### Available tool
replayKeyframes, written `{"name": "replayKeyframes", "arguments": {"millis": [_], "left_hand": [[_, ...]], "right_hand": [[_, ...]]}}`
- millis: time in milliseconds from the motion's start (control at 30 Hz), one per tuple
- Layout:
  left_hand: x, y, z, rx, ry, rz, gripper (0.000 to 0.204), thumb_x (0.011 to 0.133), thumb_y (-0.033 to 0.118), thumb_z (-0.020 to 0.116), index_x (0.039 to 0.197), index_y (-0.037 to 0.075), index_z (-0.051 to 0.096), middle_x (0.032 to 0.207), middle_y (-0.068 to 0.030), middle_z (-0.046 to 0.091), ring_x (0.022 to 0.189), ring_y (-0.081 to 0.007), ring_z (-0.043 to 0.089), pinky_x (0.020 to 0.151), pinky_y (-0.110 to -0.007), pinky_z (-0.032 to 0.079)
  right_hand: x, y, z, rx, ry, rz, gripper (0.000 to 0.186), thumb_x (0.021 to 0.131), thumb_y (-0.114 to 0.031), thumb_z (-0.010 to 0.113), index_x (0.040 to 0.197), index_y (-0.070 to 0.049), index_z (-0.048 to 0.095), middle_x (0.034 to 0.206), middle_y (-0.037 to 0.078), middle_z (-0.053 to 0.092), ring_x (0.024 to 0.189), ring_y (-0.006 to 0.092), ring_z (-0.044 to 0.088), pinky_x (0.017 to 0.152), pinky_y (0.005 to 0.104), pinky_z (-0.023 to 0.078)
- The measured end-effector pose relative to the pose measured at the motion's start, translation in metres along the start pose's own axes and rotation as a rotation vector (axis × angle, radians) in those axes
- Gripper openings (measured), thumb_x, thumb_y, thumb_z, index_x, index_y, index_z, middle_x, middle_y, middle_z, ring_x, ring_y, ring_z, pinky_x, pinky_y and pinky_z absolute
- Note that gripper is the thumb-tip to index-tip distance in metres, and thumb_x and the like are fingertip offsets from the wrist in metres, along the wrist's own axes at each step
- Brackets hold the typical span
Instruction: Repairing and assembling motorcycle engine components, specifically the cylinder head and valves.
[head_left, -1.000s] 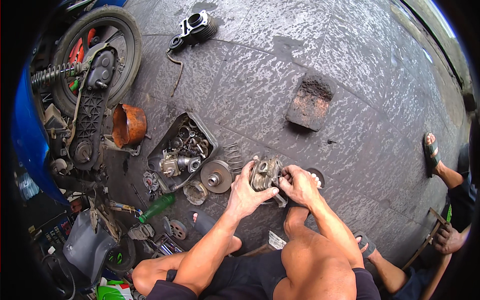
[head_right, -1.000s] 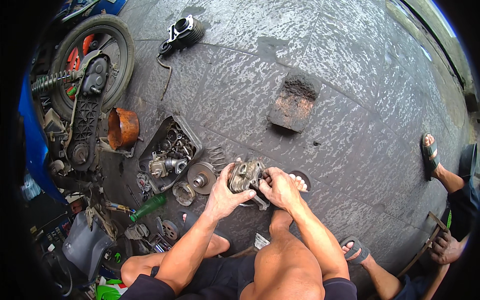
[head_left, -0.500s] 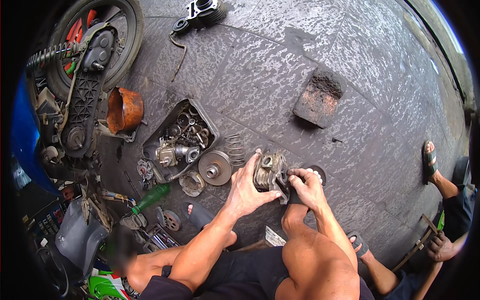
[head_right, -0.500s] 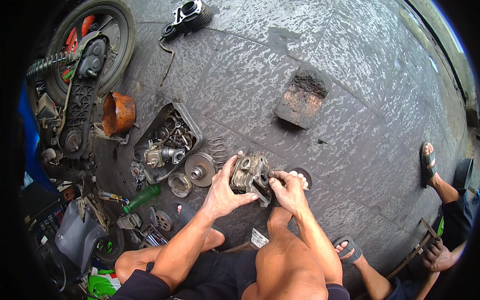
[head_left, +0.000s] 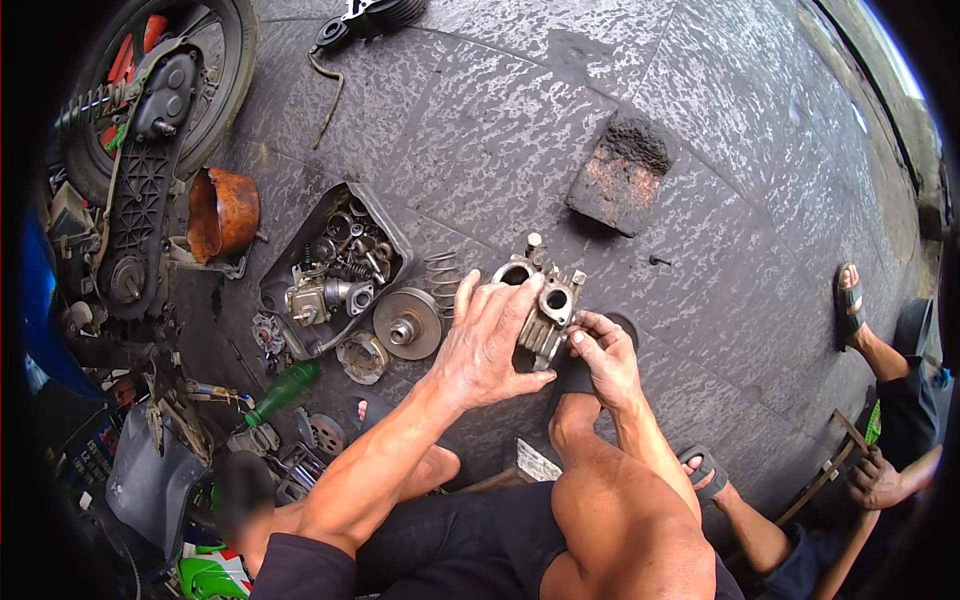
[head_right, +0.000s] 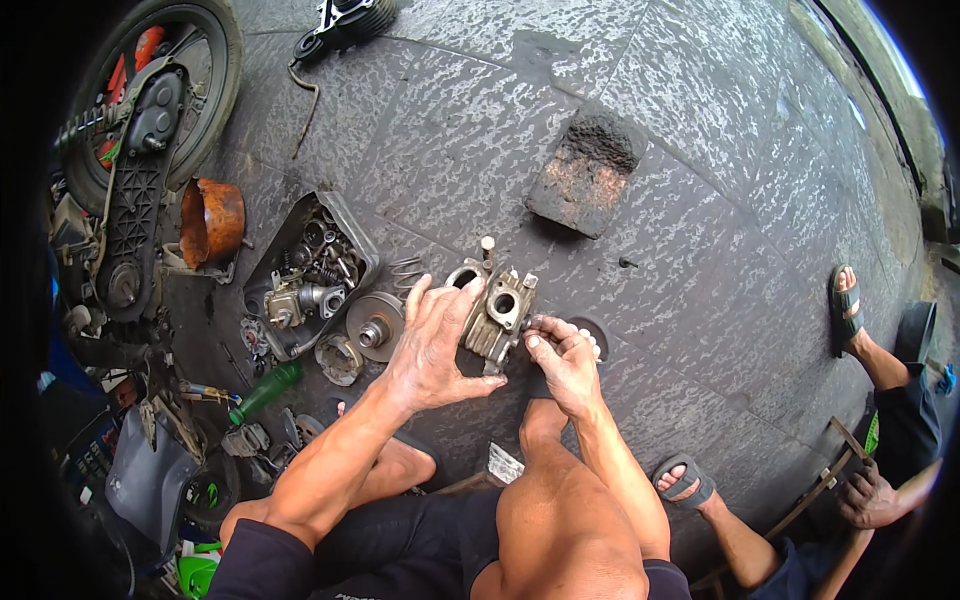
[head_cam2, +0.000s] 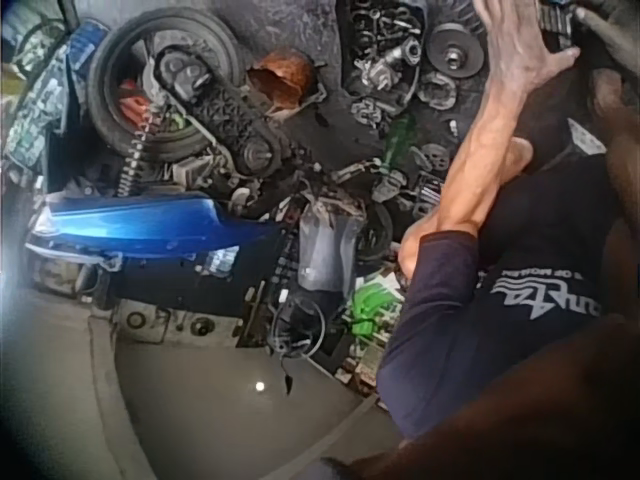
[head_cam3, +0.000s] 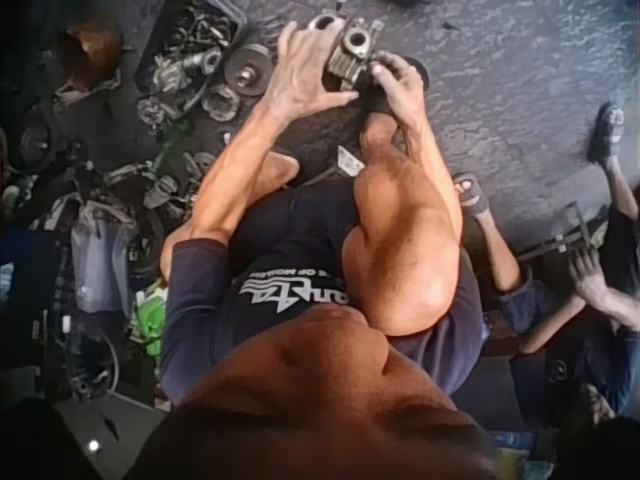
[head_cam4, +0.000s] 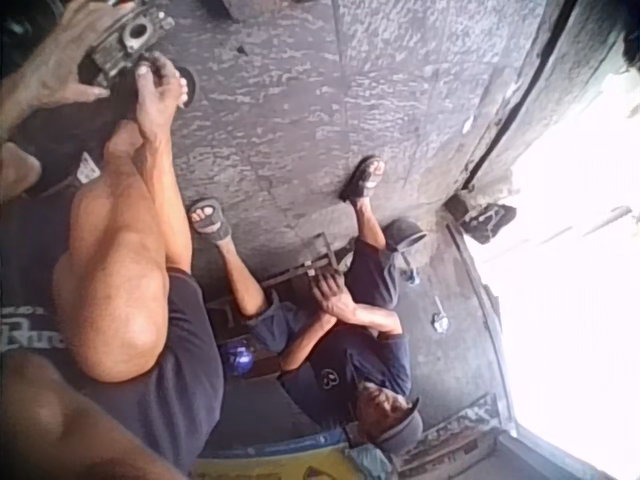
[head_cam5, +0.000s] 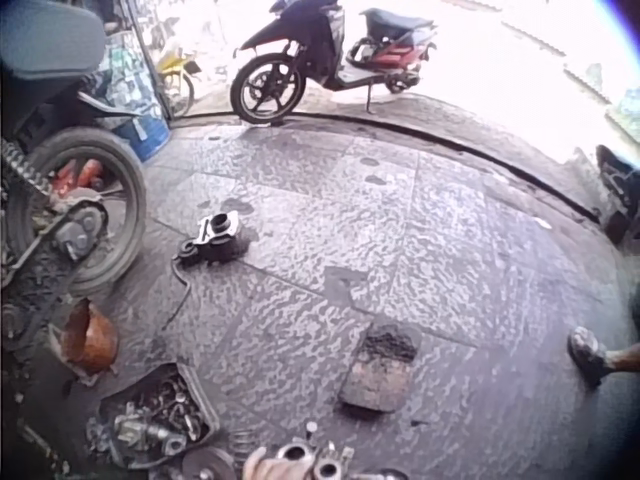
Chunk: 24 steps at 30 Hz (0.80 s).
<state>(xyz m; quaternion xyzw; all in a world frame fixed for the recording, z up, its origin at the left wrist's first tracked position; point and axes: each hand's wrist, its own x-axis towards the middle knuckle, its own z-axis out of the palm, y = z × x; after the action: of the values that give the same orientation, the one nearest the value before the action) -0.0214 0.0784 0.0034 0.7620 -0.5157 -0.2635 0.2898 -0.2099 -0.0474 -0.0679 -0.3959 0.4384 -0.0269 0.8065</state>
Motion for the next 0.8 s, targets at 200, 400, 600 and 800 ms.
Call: {"name": "replayKeyframes", "arguments": {"millis": [200, 400, 600, 800], "left_hand": [[-0.011, 0.000, 0.002, 0.002, -0.002, -0.007, 0.124, 0.056, 0.038, 0.093, 0.154, 0.003, 0.027, 0.134, -0.0177, 0.051, 0.125, -0.0377, 0.048, 0.116, -0.063, 0.021], [-0.008, -0.003, -0.014, 0.032, -0.071, -0.051, 0.124, 0.055, 0.035, 0.093, 0.153, 0.000, 0.027, 0.137, -0.0224, 0.050, 0.131, -0.0396, 0.045, 0.118, -0.060, 0.021], [0.008, -0.011, -0.035, 0.029, -0.191, -0.089, 0.119, 0.057, 0.026, 0.090, 0.154, 0.000, 0.025, 0.147, -0.0240, 0.044, 0.139, -0.0420, 0.038, 0.120, -0.054, 0.021], [0.030, -0.030, -0.048, 0.127, -0.350, -0.100, 0.113, 0.064, 0.020, 0.080, 0.158, 0.003, 0.019, 0.151, -0.0251, 0.041, 0.146, -0.0439, 0.030, 0.123, -0.053, 0.017]], "right_hand": [[0.000, 0.000, 0.004, -0.081, 0.004, -0.058, 0.024, 0.096, -0.013, 0.066, 0.115, 0.003, 0.066, 0.095, 0.004, 0.069, 0.082, 0.0107, 0.061, 0.076, 0.0253, 0.050], [0.000, -0.005, 0.010, -0.223, 0.001, 0.004, 0.028, 0.096, -0.011, 0.063, 0.120, 0.005, 0.063, 0.097, 0.002, 0.067, 0.087, 0.0092, 0.061, 0.080, 0.0235, 0.049], [0.003, -0.006, 0.020, -0.176, -0.042, -0.016, 0.028, 0.096, -0.010, 0.063, 0.120, 0.005, 0.063, 0.098, 0.002, 0.067, 0.093, 0.0084, 0.061, 0.085, 0.0242, 0.049], [0.001, -0.011, 0.020, -0.343, -0.038, -0.010, 0.028, 0.096, -0.013, 0.063, 0.118, 0.003, 0.065, 0.094, 0.000, 0.067, 0.085, 0.0068, 0.058, 0.078, 0.0231, 0.047]]}}
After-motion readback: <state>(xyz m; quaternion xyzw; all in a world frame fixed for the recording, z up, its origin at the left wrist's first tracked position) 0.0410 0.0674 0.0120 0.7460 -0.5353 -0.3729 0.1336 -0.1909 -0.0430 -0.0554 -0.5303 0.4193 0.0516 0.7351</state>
